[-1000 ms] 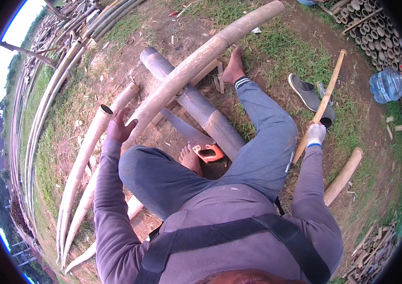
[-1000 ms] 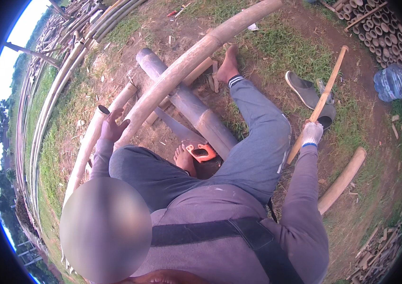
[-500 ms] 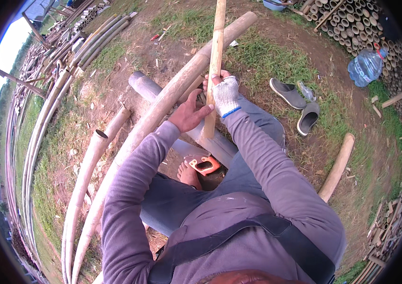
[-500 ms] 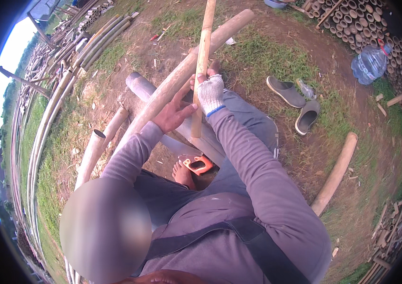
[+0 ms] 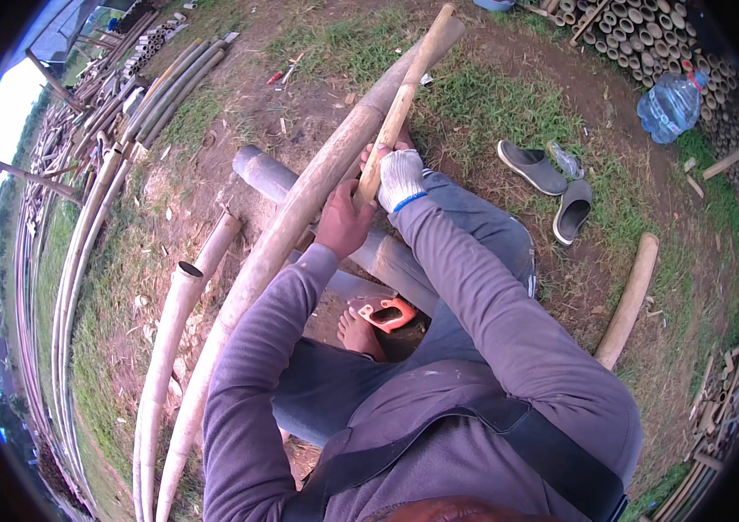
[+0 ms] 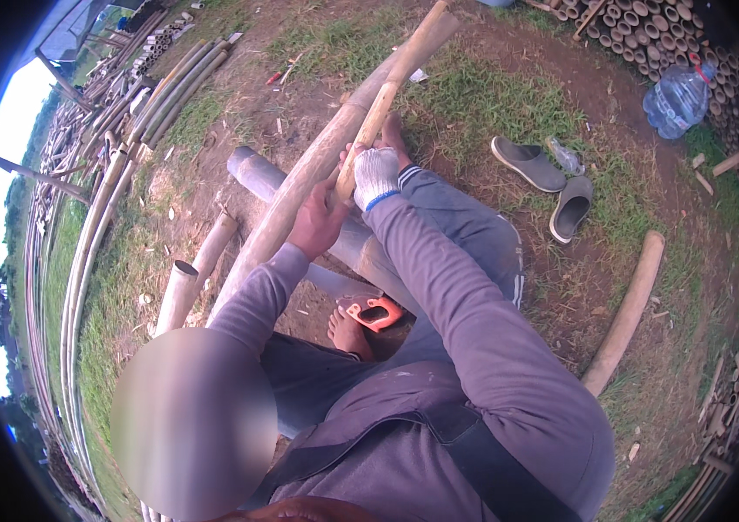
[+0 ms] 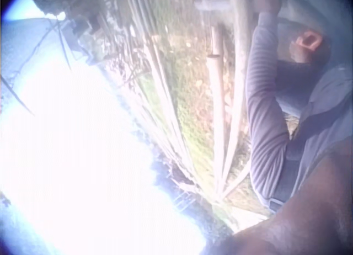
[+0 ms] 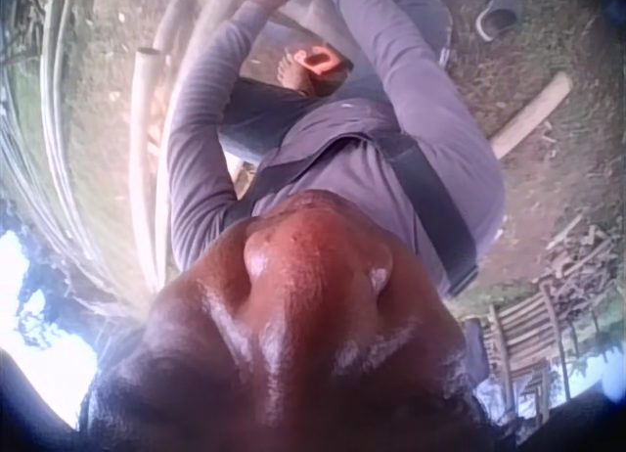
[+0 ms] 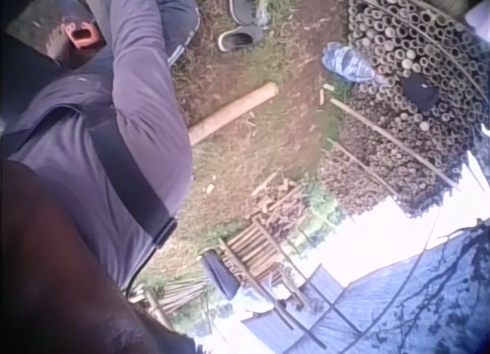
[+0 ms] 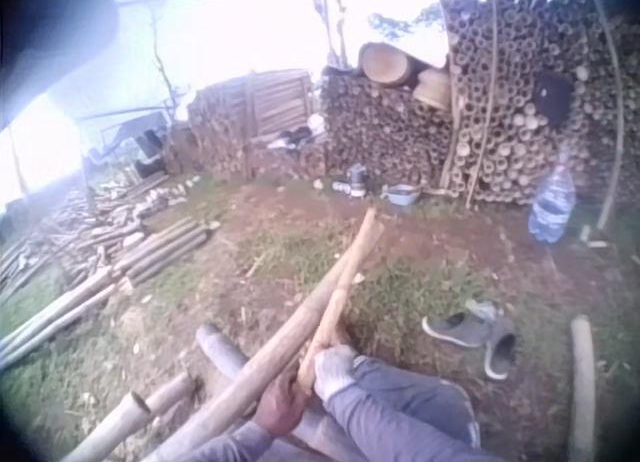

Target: The person sits on the ground and uses a hand saw to cut a long bamboo pole into shorter sections. They position the pole on a support, saw through it, and then move the cut piece aside to continue cutting the remaining length.

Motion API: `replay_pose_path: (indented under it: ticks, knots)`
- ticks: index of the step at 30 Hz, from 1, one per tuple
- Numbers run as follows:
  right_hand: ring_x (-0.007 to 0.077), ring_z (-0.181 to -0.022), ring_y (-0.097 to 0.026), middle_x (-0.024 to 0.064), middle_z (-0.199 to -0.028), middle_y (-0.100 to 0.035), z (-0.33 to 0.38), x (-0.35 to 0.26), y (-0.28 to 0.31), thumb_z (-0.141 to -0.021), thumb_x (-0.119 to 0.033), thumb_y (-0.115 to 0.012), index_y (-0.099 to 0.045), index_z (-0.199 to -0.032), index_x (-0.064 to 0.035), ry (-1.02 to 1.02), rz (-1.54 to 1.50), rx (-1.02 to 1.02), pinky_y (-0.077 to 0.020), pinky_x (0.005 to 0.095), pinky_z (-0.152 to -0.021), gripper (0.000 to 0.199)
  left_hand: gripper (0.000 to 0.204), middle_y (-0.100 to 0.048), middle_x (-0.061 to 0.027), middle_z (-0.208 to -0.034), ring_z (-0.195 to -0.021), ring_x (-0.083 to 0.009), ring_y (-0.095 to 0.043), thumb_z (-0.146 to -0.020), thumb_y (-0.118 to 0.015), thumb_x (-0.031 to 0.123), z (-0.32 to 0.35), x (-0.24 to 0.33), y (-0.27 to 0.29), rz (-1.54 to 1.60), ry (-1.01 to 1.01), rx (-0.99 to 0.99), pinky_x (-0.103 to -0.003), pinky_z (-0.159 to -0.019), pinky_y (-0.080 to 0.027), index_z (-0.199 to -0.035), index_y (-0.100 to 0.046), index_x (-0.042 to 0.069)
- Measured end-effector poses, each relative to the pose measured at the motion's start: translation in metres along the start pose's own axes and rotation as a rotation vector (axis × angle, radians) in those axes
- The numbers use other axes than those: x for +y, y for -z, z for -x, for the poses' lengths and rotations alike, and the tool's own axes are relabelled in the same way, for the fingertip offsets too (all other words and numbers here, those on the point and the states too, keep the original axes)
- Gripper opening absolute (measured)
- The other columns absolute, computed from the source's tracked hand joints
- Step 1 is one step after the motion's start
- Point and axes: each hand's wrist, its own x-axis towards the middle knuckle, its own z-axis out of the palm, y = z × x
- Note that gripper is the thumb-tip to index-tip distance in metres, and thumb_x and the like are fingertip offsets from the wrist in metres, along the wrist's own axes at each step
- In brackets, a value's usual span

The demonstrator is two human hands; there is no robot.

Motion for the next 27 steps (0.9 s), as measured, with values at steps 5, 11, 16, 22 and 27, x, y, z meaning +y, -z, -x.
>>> replay_pose_path:
  ticks: [5, 11, 16, 22, 27]
  knots:
    - [0.0306, -0.095, -0.073, 0.0173, -0.113, -0.07, -0.023, -0.005, 0.005, -0.107, -0.009, -0.063, -0.054, -0.127, 0.0005, -0.133, -0.061, -0.091, -0.0648, 0.0495, -0.088, 0.023, 0.061, -0.067, -0.0317, -0.125, -0.119, -0.0476, -0.066, -0.097, -0.075, 0.029, -0.012, -0.014, 0.002, -0.127, -0.082, 0.047, -0.052, -0.103, -0.052, -0.146, -0.053, -0.002]
    - [0.0315, -0.112, -0.071, 0.0146, -0.116, -0.068, -0.035, 0.005, 0.01, -0.108, -0.009, -0.064, -0.059, -0.128, 0.0032, -0.186, 0.048, -0.177, -0.0604, 0.0502, -0.101, 0.024, 0.06, -0.062, -0.033, -0.131, -0.124, -0.0515, -0.061, -0.098, -0.073, 0.025, -0.019, -0.022, 0.015, -0.194, -0.02, 0.008, -0.055, -0.107, -0.05, -0.148, -0.051, 0.001]
    - [0.0233, -0.081, -0.075, 0.0133, -0.111, -0.079, -0.053, 0.014, 0.019, -0.108, -0.018, -0.065, -0.065, -0.121, -0.0065, -0.224, 0.119, -0.187, -0.0564, 0.0364, -0.062, 0.017, 0.056, -0.064, -0.0322, -0.129, -0.118, -0.0522, -0.064, -0.099, -0.073, 0.024, -0.017, -0.018, 0.018, -0.224, 0.015, 0.039, -0.054, -0.105, -0.051, -0.146, -0.054, 0.0]
    - [0.0211, -0.073, -0.071, 0.0111, -0.096, -0.076, -0.034, 0.02, -0.008, -0.105, -0.016, -0.069, -0.068, -0.117, -0.0034, -0.093, 0.305, -0.012, -0.0544, 0.0356, -0.056, 0.018, 0.055, -0.064, -0.0321, -0.129, -0.118, -0.051, -0.065, -0.099, -0.072, 0.024, -0.018, -0.033, 0.032, -0.254, -0.049, 0.073, -0.053, -0.104, -0.052, -0.146, -0.055, 0.002]
    - [0.0312, -0.093, -0.074, 0.0146, -0.101, -0.074, 0.047, 0.046, 0.032, -0.1, -0.02, -0.073, -0.067, -0.122, -0.0012, 0.033, 1.035, -0.341, -0.0604, 0.0429, -0.084, 0.029, 0.054, -0.066, -0.0263, -0.132, -0.121, -0.0467, -0.067, -0.097, -0.072, 0.023, -0.044, -0.071, 0.054, -0.425, 0.051, 0.129, -0.052, -0.105, -0.054, -0.147, -0.06, 0.01]
